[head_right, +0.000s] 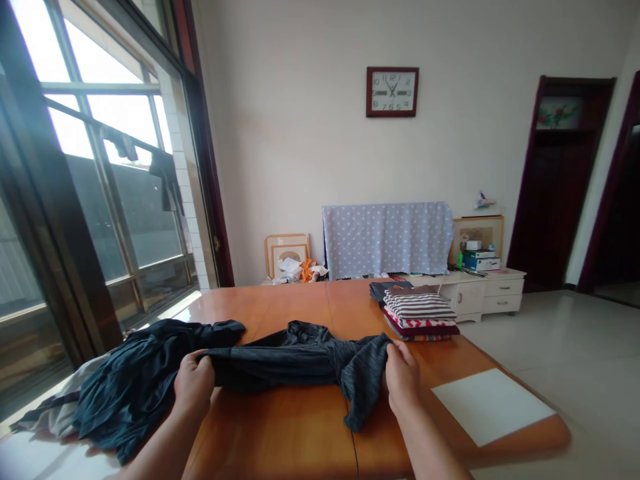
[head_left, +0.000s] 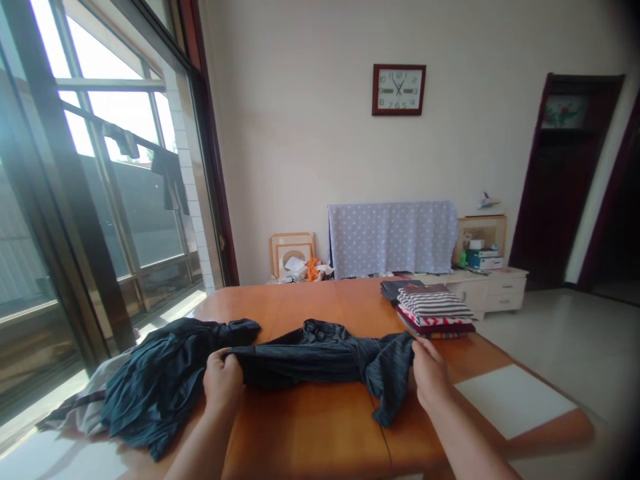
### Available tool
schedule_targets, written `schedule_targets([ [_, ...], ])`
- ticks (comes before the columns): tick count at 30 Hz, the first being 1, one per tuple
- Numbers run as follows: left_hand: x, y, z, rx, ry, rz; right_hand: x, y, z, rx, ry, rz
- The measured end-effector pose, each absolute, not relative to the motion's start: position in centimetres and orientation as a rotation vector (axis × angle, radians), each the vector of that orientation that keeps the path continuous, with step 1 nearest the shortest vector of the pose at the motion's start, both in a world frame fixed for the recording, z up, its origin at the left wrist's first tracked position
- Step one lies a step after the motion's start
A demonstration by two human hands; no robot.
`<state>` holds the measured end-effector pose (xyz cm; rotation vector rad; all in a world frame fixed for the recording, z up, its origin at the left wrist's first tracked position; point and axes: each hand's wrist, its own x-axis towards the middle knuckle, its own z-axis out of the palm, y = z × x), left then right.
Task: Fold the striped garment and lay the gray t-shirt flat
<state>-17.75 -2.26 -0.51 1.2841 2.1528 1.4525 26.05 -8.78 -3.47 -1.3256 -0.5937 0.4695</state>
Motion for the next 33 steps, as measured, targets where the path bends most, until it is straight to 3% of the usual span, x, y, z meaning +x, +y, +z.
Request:
schedule_targets([
  [8, -12.9, -6.6, 0.7, 1.567, 2.292, 1.303, 29.1, -12.7, -5.0, -1.569, -0.709, 0.096],
  [10, -10.5, -7.6, 0.5, 1.732, 2.109, 1.317, 27.6, -13.4, -3.7, -1.607, -0.906, -0.044],
  [15, -4.4, -9.9, -2.0, 1.851, 1.361, 1.257, 21.5, -14.6, -1.7, -1.612, -1.518, 0.121],
  [18, -1.9, -11.0, -3.5, 1.779, 1.148, 1.199, 19.3, -14.8, -1.9, -1.685, -1.681, 0.094],
  [21, -0.8, -11.7, -4.0, 1.657, 1.099, 1.182, 19.0, -14.9, -1.6, -1.584, -1.514, 0.281],
  [28, 1.2, -13.5, -2.6, 1.109, 0.887, 1.061, 18.9, -16.3, 1.0, -0.855, -0.847, 1.063],
  [33, 2.4, -14.3, -3.0, 0.883, 0.701, 1.08, 17.9, -18.0, 0.6, -0.825, -0.924, 1.415],
])
